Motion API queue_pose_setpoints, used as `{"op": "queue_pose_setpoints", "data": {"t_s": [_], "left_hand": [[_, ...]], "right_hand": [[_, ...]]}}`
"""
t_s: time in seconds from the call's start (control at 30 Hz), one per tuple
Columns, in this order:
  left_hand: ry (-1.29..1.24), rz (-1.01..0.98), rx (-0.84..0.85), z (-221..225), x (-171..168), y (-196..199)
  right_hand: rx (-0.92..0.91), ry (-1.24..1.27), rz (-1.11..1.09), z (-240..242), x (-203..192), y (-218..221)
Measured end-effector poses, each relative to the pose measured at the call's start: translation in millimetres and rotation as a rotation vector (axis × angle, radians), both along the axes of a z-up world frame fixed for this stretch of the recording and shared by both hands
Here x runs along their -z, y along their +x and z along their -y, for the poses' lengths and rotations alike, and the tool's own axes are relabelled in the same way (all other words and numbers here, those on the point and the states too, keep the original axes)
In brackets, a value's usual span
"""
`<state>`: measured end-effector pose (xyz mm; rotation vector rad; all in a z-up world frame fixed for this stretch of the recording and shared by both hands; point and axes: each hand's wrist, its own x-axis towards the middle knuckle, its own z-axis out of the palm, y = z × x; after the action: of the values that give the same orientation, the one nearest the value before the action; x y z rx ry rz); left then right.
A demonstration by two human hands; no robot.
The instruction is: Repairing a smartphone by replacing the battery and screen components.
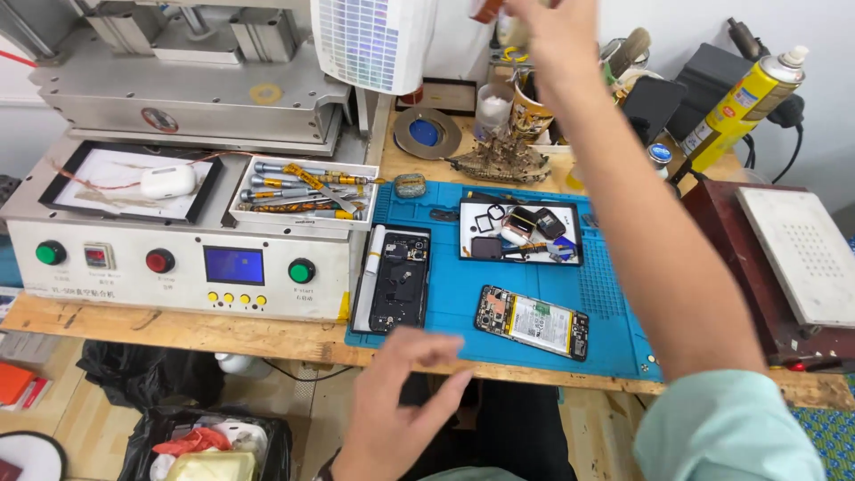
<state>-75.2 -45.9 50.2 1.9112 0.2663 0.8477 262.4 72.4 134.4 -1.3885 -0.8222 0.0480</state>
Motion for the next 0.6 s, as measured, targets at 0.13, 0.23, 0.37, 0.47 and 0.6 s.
{"op": "queue_pose_setpoints", "data": {"t_s": [0.13, 0.23, 0.37, 0.47, 0.6], "left_hand": [[-0.041, -0.013, -0.196, -7, -17, 19], [-0.110, 0.095, -0.148, -4, -11, 39], [-0.335, 0.275, -0.064, 13, 1, 51], [-0.433, 0.415, -0.243, 12, 16, 42], [-0.067, 0.285, -0.568, 10, 48, 2]], "right_hand": [[-0.188, -0.488, 0.100, 125, -53, -78], [-0.287, -0.753, -0.107, 179, -48, -127], [-0.579, -0.788, -0.294, 208, 3, -154], [-0.401, -0.971, -0.295, 176, -20, -153], [-0.258, -0.925, 0.264, 121, -18, -117]]}}
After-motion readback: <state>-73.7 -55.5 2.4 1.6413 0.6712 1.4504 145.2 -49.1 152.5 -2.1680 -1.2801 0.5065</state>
